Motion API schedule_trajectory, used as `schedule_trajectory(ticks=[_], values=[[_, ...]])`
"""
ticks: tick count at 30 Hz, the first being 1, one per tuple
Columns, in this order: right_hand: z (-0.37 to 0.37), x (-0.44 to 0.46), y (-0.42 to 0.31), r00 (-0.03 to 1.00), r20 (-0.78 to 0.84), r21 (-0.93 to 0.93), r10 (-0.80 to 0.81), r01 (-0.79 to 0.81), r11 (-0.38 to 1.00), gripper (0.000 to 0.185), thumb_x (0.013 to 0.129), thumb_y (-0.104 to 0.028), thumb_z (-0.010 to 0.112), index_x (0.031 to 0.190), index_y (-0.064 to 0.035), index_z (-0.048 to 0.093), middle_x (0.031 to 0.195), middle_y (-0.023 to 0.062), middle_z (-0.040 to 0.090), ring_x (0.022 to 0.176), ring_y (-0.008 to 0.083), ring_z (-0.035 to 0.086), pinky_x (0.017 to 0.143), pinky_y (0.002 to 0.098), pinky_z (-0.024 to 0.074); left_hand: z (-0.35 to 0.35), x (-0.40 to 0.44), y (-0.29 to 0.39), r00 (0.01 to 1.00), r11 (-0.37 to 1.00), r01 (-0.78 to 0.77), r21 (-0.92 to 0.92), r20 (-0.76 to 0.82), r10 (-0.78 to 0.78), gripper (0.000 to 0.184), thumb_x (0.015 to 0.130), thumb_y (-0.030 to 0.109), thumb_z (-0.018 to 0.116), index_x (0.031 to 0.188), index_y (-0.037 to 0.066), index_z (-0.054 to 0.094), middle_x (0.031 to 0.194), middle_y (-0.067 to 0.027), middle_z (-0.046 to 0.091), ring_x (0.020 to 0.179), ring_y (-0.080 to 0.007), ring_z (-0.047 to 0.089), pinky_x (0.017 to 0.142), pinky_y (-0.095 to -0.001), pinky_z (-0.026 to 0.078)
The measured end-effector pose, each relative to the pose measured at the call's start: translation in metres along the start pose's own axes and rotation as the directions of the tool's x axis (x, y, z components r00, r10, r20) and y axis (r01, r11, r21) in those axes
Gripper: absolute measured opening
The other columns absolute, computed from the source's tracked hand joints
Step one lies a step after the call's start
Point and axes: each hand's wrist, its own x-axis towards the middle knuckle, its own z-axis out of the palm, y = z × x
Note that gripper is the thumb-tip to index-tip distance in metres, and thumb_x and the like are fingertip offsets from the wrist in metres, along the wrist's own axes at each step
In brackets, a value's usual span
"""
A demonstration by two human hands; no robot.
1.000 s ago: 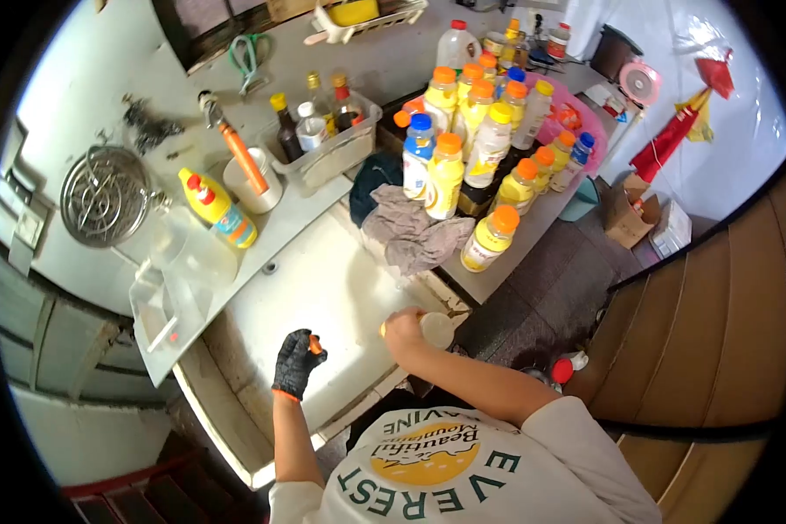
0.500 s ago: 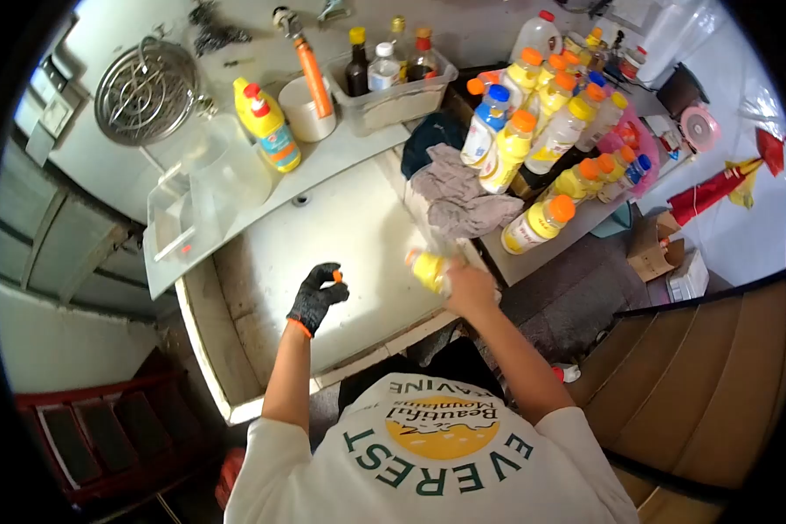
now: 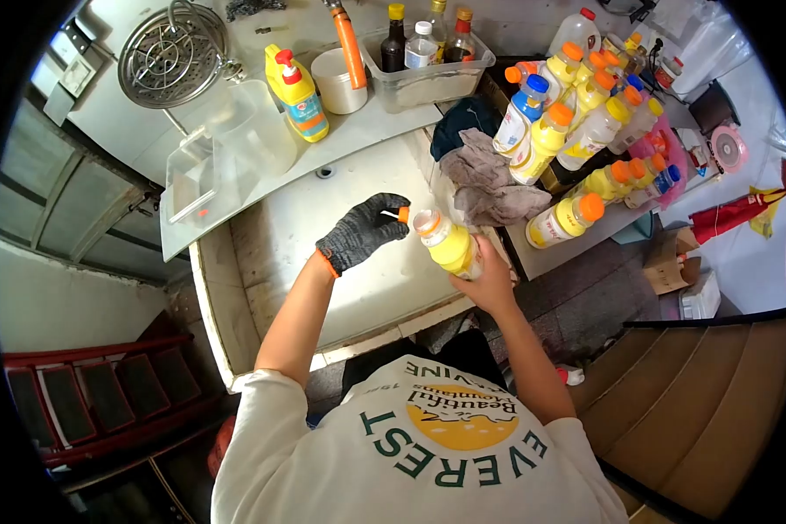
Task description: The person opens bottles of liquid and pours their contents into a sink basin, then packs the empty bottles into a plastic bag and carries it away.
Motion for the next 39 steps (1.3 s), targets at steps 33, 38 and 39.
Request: schedule_trajectory(ticks=[33, 38, 39], values=[[-0.019, 0.027, -0.048, 0.963, 0.254, 0.101, -0.092, 0.068, 0.993, 0.064, 0.055, -0.016, 0.075, 0.112, -0.0038, 0.048, 0.099, 0.0123, 0.055, 0.092, 0.0248, 0.054, 0.082, 0.0334, 0.041, 0.001, -0.016, 0.043, 0.987, 0.916, -0.141, 0.375, -0.024, 0.161, 0.023, 0.081, 0.009, 0.059, 0.103, 0.003, 0.057, 0.098, -0.0101, 0.058, 0.092, -0.0205, 0.056, 0.079, -0.033, 0.046], [0.002, 0.02, -0.065, 0.943, -0.082, -0.52, -0.323, 0.236, 0.821, 0.065, 0.051, -0.018, 0.074, 0.11, -0.0074, 0.049, 0.086, 0.0092, 0.051, 0.079, 0.0246, 0.051, 0.07, 0.0368, 0.0373, -0.007, 0.01, 0.02, 0.934, 0.357, -0.047, 0.933, -0.086, 0.348, 0.034, 0.086, 0.028, 0.04, 0.072, 0.005, 0.06, 0.074, -0.0188, 0.059, 0.074, -0.0358, 0.056, 0.067, -0.0424, 0.045], [0.005, 0.02, -0.065, 0.934, -0.09, -0.567, -0.345, 0.237, 0.789, 0.065, 0.052, -0.018, 0.074, 0.111, -0.0079, 0.049, 0.088, 0.0096, 0.051, 0.081, 0.0241, 0.05, 0.071, 0.0369, 0.036, -0.007, 0.011, 0.022, 0.973, 0.343, 0.062, 0.937, -0.133, 0.189, 0.035, 0.086, 0.029, 0.04, 0.071, 0.005, 0.061, 0.074, -0.0186, 0.06, 0.073, -0.0356, 0.056, 0.067, -0.0423, 0.045]])
